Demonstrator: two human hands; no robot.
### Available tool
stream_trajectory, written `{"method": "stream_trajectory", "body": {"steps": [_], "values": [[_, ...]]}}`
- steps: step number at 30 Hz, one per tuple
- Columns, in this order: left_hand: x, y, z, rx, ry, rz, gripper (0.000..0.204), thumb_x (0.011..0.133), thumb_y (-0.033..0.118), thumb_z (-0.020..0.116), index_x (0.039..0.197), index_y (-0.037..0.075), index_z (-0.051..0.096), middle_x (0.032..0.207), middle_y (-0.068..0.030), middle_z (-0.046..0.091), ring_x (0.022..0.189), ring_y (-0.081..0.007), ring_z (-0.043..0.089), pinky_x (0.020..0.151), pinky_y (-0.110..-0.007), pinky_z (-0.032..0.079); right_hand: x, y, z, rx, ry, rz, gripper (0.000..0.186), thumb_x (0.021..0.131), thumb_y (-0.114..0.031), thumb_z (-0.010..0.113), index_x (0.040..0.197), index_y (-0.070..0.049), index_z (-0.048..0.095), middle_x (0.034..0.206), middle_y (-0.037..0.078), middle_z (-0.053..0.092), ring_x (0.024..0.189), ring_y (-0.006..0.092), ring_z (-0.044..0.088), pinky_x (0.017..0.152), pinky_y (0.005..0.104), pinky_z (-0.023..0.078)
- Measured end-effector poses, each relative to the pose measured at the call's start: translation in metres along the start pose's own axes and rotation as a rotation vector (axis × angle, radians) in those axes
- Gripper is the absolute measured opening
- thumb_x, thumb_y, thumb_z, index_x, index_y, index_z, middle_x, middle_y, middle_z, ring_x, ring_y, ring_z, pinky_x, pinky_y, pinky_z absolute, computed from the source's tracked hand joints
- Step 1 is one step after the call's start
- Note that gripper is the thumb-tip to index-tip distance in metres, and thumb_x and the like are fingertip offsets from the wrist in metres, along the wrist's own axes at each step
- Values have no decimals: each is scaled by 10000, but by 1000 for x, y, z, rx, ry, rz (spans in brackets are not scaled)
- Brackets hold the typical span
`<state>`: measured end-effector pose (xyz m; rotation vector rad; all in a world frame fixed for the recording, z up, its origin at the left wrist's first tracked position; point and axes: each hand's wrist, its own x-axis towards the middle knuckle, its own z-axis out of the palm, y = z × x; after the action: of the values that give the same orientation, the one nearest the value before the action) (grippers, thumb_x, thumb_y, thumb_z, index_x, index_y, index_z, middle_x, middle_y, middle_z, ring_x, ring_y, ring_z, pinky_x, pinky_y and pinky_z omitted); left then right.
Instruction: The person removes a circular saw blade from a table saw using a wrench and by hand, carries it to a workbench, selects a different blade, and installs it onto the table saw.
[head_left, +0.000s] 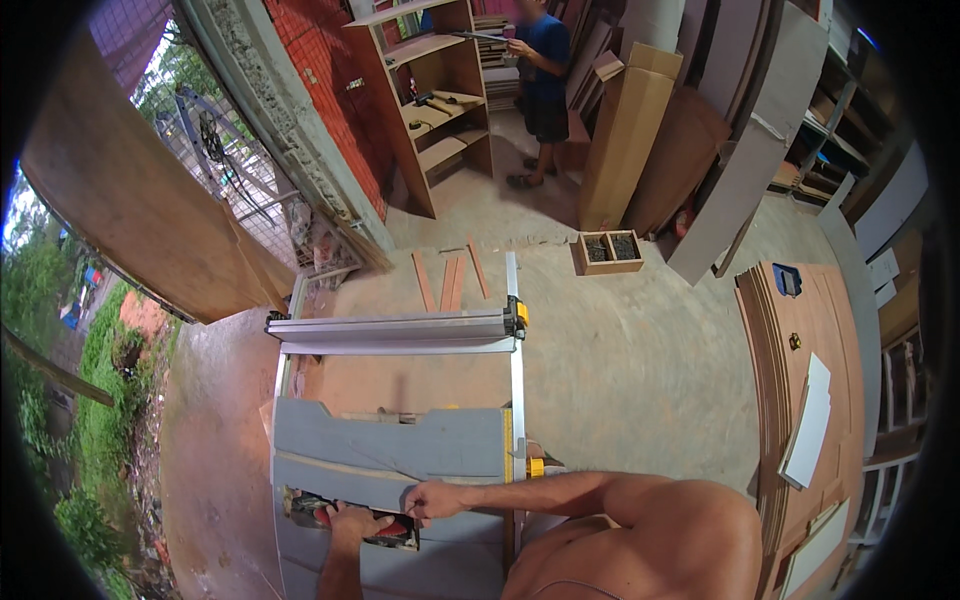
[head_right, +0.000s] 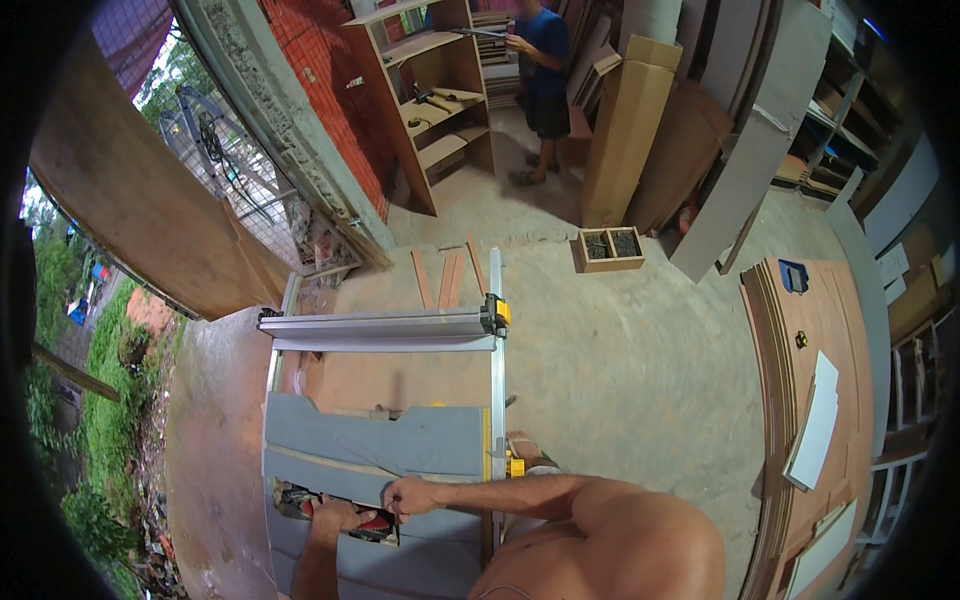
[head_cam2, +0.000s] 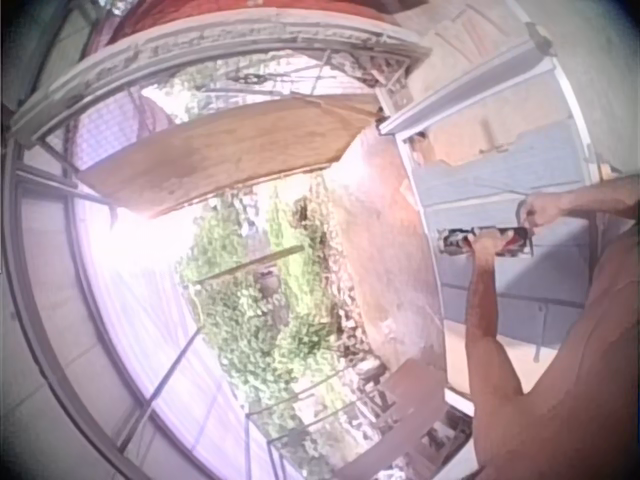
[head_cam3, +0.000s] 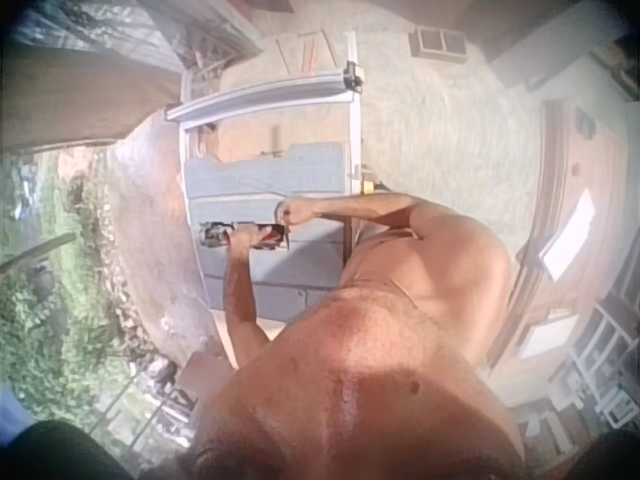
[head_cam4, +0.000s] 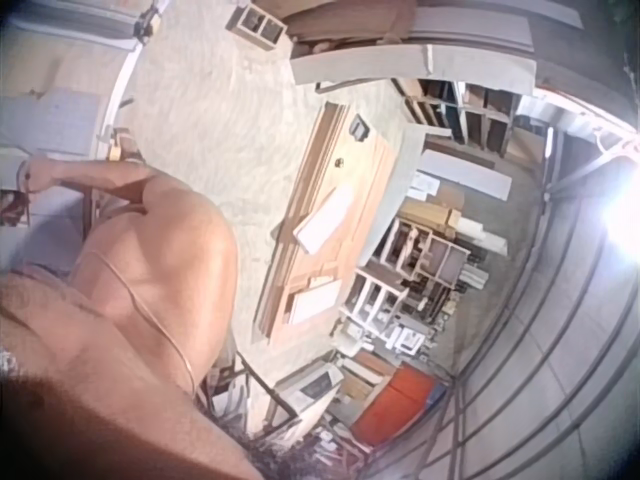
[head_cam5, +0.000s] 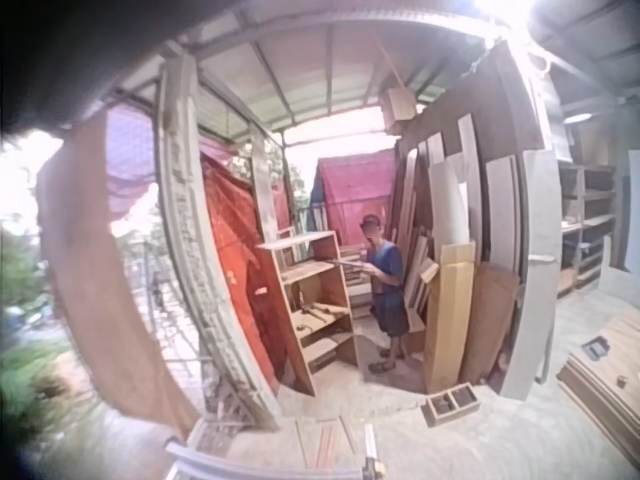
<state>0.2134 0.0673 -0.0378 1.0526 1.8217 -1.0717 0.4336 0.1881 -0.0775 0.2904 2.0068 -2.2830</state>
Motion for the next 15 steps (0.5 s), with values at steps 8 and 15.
{"method": "stream_trajectory", "body": {"steps": [8, 15], "values": [[1, 2, -1, 22, -21, -31, 939, 874, 880, 414, 1512, 207, 556, 1650, -109, 402, 1577, -453, 132, 1231, -629, 113, 1, 1, 1, -24, 3, 9, 156, 963, -152, 620, 984, -23, 704, 763, 41, 722, 740, 128, 720, 711, 312, 540], [-3, 3, -5, 12, -68, -18, 1028, 869, 909, 359, 1546, 149, 501, 1693, -163, 286, 1575, -489, 78, 1248, -639, 60, 0, -2, 1, -7, 10, 19, 152, 963, -150, 621, 983, -23, 702, 763, 41, 720, 733, 133, 714, 707, 312, 537]]}}
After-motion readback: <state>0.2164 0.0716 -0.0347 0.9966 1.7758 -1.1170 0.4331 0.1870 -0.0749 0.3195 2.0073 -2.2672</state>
